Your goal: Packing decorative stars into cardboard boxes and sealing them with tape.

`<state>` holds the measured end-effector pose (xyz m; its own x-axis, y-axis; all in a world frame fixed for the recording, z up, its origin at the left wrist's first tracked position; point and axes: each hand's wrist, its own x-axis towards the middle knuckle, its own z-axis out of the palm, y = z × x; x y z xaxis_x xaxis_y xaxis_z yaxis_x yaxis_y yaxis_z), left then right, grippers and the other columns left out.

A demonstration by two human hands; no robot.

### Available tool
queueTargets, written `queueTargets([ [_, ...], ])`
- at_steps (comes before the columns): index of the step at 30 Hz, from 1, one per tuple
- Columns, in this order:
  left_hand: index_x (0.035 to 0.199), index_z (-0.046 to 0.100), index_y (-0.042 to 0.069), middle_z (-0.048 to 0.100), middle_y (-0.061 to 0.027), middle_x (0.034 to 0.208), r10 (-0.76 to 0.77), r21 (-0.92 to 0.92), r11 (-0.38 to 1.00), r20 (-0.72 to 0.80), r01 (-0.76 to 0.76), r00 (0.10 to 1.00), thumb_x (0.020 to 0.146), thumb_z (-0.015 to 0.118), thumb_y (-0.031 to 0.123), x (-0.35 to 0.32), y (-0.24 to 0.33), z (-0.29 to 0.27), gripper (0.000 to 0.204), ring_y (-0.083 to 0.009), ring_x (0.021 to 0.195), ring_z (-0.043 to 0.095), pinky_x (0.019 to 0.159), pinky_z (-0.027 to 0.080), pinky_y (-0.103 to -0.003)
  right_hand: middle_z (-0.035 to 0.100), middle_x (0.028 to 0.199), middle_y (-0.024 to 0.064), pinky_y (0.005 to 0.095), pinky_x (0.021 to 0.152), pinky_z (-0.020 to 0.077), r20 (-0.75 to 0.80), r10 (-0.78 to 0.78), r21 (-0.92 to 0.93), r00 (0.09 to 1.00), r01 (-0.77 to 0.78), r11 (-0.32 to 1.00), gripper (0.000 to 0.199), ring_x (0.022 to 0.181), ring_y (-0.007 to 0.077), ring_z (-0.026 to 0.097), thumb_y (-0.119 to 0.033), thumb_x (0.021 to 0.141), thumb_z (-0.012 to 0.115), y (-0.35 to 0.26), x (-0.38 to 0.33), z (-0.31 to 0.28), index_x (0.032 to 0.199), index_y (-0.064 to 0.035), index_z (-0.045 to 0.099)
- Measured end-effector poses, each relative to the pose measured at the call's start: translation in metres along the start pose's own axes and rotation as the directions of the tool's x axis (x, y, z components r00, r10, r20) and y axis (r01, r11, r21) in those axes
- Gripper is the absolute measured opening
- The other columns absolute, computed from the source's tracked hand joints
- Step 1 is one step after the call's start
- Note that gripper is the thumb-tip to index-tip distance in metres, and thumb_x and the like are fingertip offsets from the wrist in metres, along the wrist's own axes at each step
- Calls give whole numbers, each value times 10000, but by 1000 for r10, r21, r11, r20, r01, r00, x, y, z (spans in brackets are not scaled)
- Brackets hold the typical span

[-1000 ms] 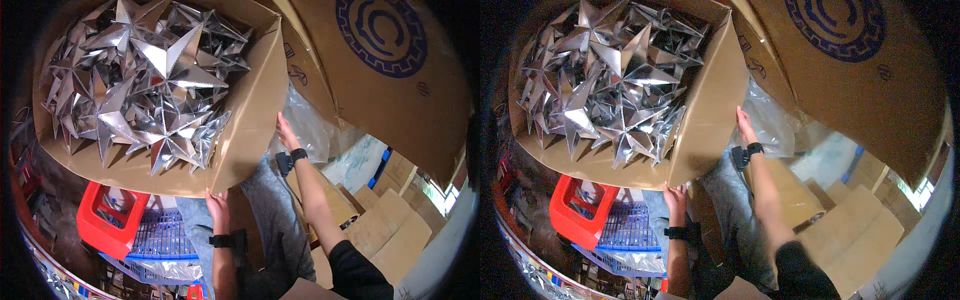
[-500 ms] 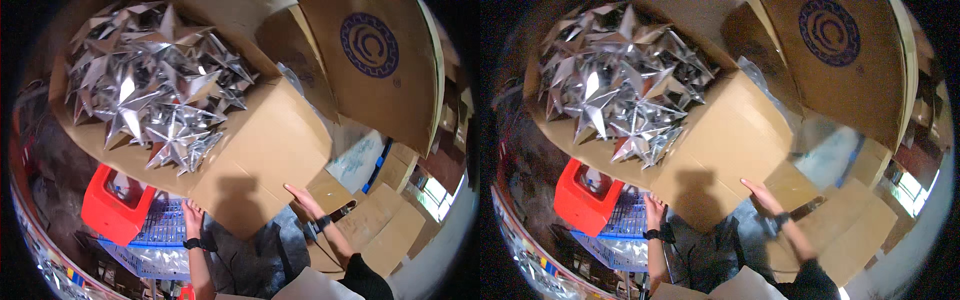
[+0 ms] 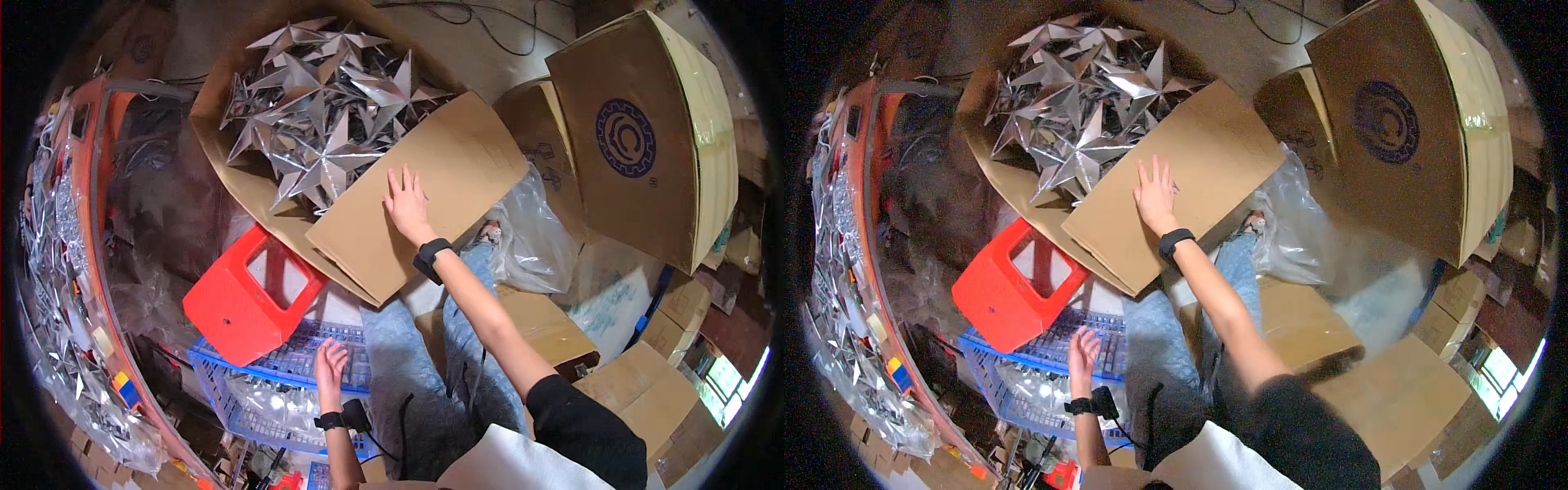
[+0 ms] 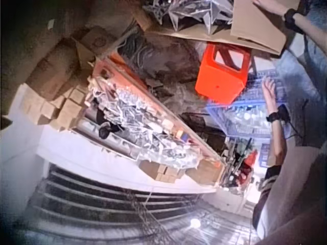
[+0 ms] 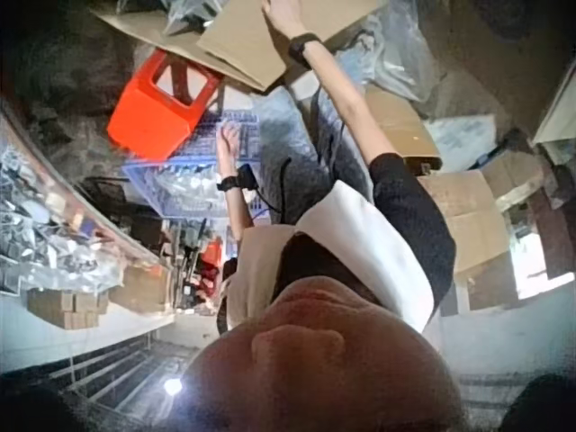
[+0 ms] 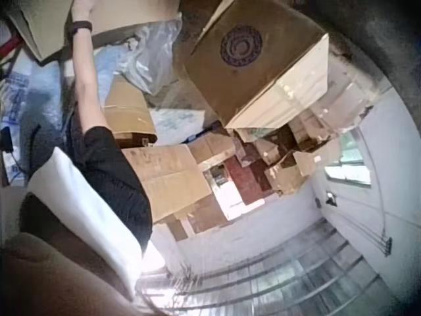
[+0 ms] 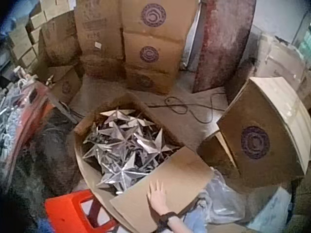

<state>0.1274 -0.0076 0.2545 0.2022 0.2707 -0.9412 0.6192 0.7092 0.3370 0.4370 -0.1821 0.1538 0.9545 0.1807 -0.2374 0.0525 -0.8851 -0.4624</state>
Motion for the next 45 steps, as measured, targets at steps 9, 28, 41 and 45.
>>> queueTargets([
  [9, 1255, 342, 82, 337, -178, 1270, 669, 795, 66, 414, -604, 617, 777, 505, 143, 65, 50, 108, 509, -357, 1155, 311, 947, 278, -412, 407, 1200, 152, 392, 884, 371, -5, -199, -39, 980, 199, 979, 465, 1039, 335, 417, -27, 707, 486, 80, 3, -59, 1160, -114, 426],
  [28, 1340, 119, 313, -6, -39, 1416, 423, 853, -466, 448, -235, 788, 585, 656, 525, 116, 50, 248, 950, -460, 1230, 108, 924, 246, -572, 233, 1338, 156, 491, 950, 258, 11, -200, -342, 980, 191, 920, 761, 1187, 375, 269, -364, 719, 605, 152, 117, -108, 1323, -141, 199],
  [41, 1346, 53, 304, -19, -50, 1416, 419, 795, -606, 325, -5, 848, 534, 642, 552, 130, 43, 252, 1034, -435, 1242, 113, 937, 250, -547, 207, 1346, 193, 536, 896, 294, 224, -19, -452, 974, 122, 883, 899, 1077, 505, 321, -324, 641, 674, 152, 140, -57, 1344, -252, 118],
  [45, 1347, 71, 296, -1, -60, 1416, 409, 776, -631, 327, 5, 852, 537, 634, 556, 129, 43, 256, 1021, -437, 1238, 128, 939, 250, -540, 173, 1364, 169, 510, 925, 273, 240, 78, -486, 968, 50, 873, 903, 1129, 504, 282, -358, 633, 669, 153, 138, -54, 1343, -261, 120],
])
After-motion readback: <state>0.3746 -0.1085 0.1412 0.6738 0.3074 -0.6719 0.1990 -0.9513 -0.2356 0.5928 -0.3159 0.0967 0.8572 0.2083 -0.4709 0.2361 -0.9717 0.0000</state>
